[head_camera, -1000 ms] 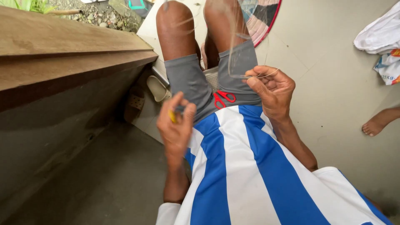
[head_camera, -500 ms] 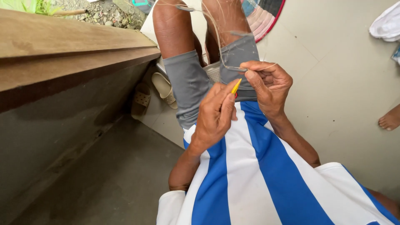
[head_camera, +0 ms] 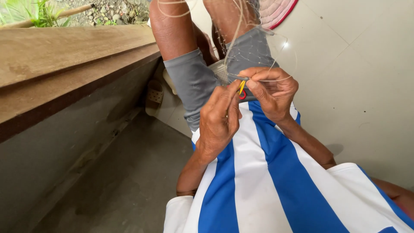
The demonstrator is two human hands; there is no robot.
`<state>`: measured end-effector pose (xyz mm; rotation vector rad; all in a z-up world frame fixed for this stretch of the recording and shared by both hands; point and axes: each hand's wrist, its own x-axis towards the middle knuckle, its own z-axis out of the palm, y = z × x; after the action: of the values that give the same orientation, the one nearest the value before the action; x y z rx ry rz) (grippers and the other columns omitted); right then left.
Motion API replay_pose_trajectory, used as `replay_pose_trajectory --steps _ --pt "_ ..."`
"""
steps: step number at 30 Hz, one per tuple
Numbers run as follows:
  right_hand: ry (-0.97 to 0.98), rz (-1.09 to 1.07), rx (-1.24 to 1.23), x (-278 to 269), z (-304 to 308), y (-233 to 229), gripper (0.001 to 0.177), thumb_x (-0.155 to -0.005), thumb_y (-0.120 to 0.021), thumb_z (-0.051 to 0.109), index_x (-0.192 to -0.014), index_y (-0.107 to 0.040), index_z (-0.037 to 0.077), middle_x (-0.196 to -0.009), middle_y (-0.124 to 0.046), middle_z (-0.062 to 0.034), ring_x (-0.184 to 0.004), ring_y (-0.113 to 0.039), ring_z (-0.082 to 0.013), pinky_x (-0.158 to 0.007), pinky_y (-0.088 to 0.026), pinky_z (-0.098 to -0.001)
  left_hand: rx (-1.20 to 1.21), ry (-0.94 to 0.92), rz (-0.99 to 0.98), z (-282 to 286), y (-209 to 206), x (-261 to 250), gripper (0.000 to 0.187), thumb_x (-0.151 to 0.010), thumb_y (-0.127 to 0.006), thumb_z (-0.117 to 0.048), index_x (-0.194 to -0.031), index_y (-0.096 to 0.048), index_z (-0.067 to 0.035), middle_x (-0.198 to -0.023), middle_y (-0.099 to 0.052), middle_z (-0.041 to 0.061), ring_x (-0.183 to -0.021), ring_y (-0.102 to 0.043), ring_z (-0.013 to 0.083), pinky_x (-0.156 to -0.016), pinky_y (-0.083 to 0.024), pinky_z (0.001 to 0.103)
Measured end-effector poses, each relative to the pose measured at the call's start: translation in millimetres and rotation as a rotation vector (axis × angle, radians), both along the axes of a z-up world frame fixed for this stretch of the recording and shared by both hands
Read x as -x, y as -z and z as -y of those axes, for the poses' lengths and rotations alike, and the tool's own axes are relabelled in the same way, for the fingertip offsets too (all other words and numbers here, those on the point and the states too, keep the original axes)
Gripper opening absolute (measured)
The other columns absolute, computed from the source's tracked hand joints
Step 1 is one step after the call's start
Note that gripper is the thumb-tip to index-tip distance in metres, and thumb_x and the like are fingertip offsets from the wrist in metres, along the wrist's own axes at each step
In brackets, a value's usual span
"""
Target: Repairing or weaving a fine-mesh fishing net using a yellow shuttle tool while sitting on the floor.
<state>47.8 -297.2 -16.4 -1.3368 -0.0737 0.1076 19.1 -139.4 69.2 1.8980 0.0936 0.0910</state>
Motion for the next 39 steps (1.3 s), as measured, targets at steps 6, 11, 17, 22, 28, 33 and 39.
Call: replay_pose_trajectory --steps 6,11,17,22,28,33,39 --pt "-0.086 -0.092 -0.145 -13.6 -2.8 23.9 0.015 -0.098 -0.076 -0.004 -0.105 -0.063 -0.007 -0.121 -0.07 -0.03 -0.119 -0.073 -0.0347 -0.098 -0.062 -0.04 -0.274 0.127 0.009 -4.4 -9.3 11.5 0.031 -0.107 -0.065 -0.006 -0.137 -0.07 -0.005 -0.091 -0.068 0.014 -0.071 -0.074 0.0376 -0.058 -0.058 0.044" --pt "-0.229 -0.192 -0.128 -21.8 -2.7 40.9 0.021 -0.101 -0.075 -0.003 -0.116 -0.066 -0.014 -0.102 -0.07 -0.0284 -0.096 -0.079 -0.0322 -0.088 -0.066 -0.0389 0.41 0.188 -0.042 28.6 8.9 52.1 0.024 -0.103 -0.074 -0.012 -0.126 -0.08 -0.013 -0.088 -0.071 0.001 -0.067 -0.07 0.02 -0.062 -0.058 0.029" --pt "-0.332 -0.317 -0.14 -28.9 -33.1 1.8 0.016 -0.107 -0.069 0.005 -0.117 -0.065 -0.008 -0.109 -0.079 -0.0248 -0.103 -0.079 -0.0243 -0.092 -0.065 -0.0356 0.935 0.489 -0.108 39.6 34.8 60.3 0.029 -0.107 -0.069 -0.015 -0.136 -0.074 -0.012 -0.089 -0.069 0.002 -0.075 -0.062 0.0073 -0.071 -0.053 0.025" --pt "-0.441 -0.355 -0.161 -34.1 -42.9 16.4 0.015 -0.107 -0.069 0.007 -0.119 -0.064 -0.001 -0.103 -0.076 -0.0169 -0.094 -0.076 -0.02 -0.087 -0.064 -0.0316 1.13 0.814 -0.191 45.0 26.0 63.6 0.036 -0.11 -0.064 -0.014 -0.145 -0.068 -0.021 -0.109 -0.075 -0.002 -0.082 -0.064 0.0071 -0.079 -0.051 0.025" --pt "-0.439 -0.517 -0.286 -20.6 -46.0 12.5 0.014 -0.11 -0.062 0.012 -0.124 -0.059 0.007 -0.104 -0.078 -0.0138 -0.085 -0.079 -0.0174 -0.078 -0.068 -0.0294 1.184 0.863 -0.176 53.5 32.1 68.6 0.034 -0.115 -0.058 -0.014 -0.148 -0.064 -0.019 -0.118 -0.075 0.0 -0.075 -0.058 0.0076 -0.074 -0.048 0.027" --pt "-0.445 -0.575 -0.475 -8.3 -28.7 -3.3 0.018 -0.113 -0.054 0.012 -0.13 -0.052 0.007 -0.074 -0.067 -0.0152 -0.038 -0.046 -0.0011 -0.035 -0.042 -0.0177 1.083 0.457 -0.03 11.1 49.8 81.2 0.035 -0.114 -0.05 -0.014 -0.137 -0.063 0.01 -0.089 -0.066 0.013 -0.068 -0.058 0.0126 -0.063 -0.05 0.03" --pt "-0.46 -0.556 -0.488 1.5 -23.4 -9.4 0.016 -0.108 -0.058 0.008 -0.122 -0.058 0.0 -0.06 -0.059 -0.0083 -0.035 -0.039 0.001 -0.036 -0.038 -0.0141 1.44 -0.215 -0.033 -40.8 72.1 88.4 0.039 -0.11 -0.047 -0.013 -0.147 -0.049 0.001 -0.087 -0.052 0.02 -0.06 -0.056 0.0186 -0.053 -0.053 0.027"
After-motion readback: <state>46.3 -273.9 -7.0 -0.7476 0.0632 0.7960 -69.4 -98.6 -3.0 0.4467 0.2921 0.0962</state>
